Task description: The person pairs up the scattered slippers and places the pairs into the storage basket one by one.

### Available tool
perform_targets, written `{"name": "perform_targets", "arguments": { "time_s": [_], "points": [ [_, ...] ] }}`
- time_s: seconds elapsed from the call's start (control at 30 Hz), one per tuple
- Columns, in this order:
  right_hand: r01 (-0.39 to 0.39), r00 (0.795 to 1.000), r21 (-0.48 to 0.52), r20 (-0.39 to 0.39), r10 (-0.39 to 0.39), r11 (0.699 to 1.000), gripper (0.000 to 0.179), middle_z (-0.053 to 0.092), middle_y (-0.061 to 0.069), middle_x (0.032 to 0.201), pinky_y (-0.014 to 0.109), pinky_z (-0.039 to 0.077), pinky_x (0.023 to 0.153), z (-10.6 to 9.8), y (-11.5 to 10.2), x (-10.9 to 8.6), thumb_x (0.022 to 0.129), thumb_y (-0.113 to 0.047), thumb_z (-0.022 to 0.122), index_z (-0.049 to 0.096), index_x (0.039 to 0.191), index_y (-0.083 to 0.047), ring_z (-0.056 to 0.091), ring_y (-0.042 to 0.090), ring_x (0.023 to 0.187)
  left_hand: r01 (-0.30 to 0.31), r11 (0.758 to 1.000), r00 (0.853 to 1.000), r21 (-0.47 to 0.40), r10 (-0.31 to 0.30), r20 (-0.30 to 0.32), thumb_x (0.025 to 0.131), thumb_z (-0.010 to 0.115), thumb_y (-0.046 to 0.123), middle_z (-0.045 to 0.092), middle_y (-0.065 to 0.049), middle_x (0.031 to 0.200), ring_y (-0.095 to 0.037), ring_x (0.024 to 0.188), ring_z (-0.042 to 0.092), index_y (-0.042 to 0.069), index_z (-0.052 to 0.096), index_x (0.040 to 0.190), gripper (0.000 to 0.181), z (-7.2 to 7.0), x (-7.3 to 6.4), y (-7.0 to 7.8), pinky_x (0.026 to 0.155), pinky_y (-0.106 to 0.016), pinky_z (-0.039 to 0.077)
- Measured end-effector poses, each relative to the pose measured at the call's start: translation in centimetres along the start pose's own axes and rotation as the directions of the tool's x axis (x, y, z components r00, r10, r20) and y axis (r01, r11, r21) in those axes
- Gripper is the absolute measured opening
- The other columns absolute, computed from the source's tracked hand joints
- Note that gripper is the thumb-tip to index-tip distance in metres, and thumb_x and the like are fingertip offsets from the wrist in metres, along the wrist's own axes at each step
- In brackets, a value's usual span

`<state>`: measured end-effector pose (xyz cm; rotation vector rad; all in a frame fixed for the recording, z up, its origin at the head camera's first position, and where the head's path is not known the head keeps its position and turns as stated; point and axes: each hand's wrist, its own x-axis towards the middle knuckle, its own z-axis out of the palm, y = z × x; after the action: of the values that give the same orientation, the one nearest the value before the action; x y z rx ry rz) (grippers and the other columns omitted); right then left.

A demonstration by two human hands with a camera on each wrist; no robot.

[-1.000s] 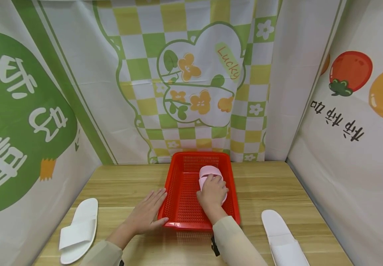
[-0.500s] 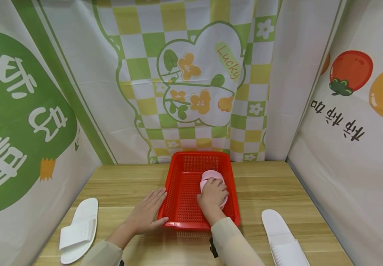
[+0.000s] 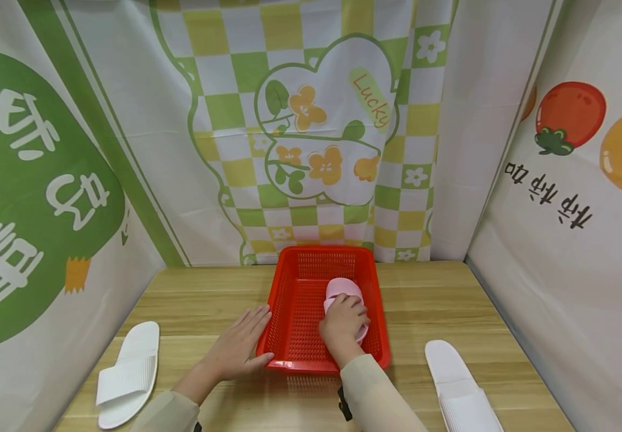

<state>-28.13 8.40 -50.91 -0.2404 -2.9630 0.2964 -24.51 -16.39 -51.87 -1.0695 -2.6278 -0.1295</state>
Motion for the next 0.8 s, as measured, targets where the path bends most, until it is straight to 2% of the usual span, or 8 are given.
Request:
{"name": "perform_targets", "arguments": {
  "time_s": [0.3,0.43,0.8],
  "points": [
    [0.000,0.999,-0.002,0.036,0.000,1.000,0.079,0.042,0.042,0.124,0.067,0.045,0.078,0.1,-0.1,-0.3,0.079,-0.035,0.073,0.040,0.128,0.018,0.047,0.059,0.106,-0.011,1.000,1.000,0.016,0.012,-0.016,0.093,0.046,0.055,0.034,-0.023,0.150,-0.034,0.139,0.031,-0.009,0.039,0.143,0.082,0.2,0.0,-0.1,0.113,-0.047,0.023],
    [-0.011,0.998,-0.008,0.057,0.012,1.000,0.081,0.040,0.042,0.126,0.068,0.044,0.079,0.4,-0.3,-0.5,0.082,-0.035,0.072,0.036,0.131,0.020,0.047,0.059,0.107,-0.005,1.000,1.000,0.012,0.005,-0.002,0.093,0.046,0.056,0.033,-0.023,0.151,-0.032,0.141,0.028,-0.008,0.037,0.144,0.082,0.2,0.0,-0.1,0.114,-0.046,0.021],
    [-0.029,0.998,-0.007,0.056,0.030,1.000,0.085,0.039,0.043,0.124,0.070,0.045,0.078,1.3,-0.3,-0.3,0.079,-0.032,0.076,0.034,0.132,0.020,0.046,0.060,0.107,0.004,1.000,1.000,0.014,-0.004,0.006,0.093,0.046,0.056,0.033,-0.023,0.151,-0.032,0.141,0.027,-0.008,0.037,0.144,0.082,0.1,0.0,0.0,0.115,-0.046,0.020]
  ]
}}
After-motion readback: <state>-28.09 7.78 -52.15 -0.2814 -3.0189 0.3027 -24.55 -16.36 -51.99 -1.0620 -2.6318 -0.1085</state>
